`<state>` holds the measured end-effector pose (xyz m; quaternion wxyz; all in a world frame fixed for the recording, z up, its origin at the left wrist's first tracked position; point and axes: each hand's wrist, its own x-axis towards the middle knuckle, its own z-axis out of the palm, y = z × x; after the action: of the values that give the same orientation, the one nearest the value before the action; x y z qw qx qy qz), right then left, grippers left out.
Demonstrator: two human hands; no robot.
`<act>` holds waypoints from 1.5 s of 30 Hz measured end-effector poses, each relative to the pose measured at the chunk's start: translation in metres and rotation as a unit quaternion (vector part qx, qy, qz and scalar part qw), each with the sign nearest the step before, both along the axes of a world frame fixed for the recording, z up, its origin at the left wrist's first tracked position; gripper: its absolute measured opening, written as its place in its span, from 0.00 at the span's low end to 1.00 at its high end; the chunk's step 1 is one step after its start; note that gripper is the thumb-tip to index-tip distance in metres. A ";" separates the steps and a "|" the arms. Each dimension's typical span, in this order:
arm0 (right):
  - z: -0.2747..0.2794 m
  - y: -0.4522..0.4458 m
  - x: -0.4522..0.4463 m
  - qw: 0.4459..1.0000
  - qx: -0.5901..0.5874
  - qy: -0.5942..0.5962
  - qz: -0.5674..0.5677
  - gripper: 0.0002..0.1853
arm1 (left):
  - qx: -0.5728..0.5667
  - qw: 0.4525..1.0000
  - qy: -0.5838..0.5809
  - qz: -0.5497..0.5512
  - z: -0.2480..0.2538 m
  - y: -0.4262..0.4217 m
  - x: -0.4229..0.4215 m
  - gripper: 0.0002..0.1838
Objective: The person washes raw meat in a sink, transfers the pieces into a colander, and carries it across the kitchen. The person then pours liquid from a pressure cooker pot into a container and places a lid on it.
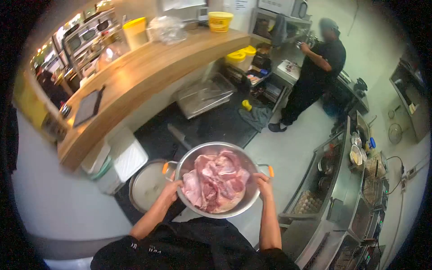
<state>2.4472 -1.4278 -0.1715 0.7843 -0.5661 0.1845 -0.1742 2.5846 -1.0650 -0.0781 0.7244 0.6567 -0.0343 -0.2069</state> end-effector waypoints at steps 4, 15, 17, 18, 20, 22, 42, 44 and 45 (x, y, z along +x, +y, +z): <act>-0.012 -0.021 0.085 0.999 0.031 0.029 0.030 0.16 | -0.047 0.998 0.018 0.043 -0.046 -0.023 0.054 0.40; -0.038 -0.024 0.183 0.983 -0.002 0.014 0.184 0.14 | -0.052 0.992 0.060 0.101 -0.088 0.006 0.108 0.39; -0.029 -0.027 0.171 0.985 0.005 0.005 0.172 0.15 | -0.050 0.994 0.019 0.094 -0.089 -0.006 0.104 0.37; -0.031 -0.026 0.166 0.986 0.008 0.028 0.163 0.17 | -0.048 0.996 -0.014 0.078 -0.090 -0.004 0.099 0.37; -0.033 -0.033 0.158 0.985 0.030 -0.011 0.171 0.17 | -0.030 0.993 0.004 0.111 -0.079 -0.011 0.084 0.35; -0.055 -0.038 0.194 0.978 0.072 -0.057 0.186 0.23 | -0.009 0.990 -0.022 0.139 -0.053 -0.016 0.095 0.34; -0.036 -0.149 -0.155 0.943 0.221 0.247 0.039 0.25 | 0.466 0.803 -0.027 0.369 -0.040 -0.069 0.058 0.47; -0.042 -0.196 -0.179 0.947 0.217 0.237 -0.002 0.25 | 0.543 0.646 -0.372 0.385 -0.069 -0.060 0.064 0.45; -0.046 -0.220 -0.187 0.951 0.219 0.218 -0.015 0.25 | 0.516 0.643 -0.421 0.379 -0.049 -0.091 0.060 0.44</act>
<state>2.2604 -1.6474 -0.2178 0.8270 -0.4016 0.3931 -0.0141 2.6441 -1.1555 -0.1273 0.1909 0.8959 0.0291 0.4001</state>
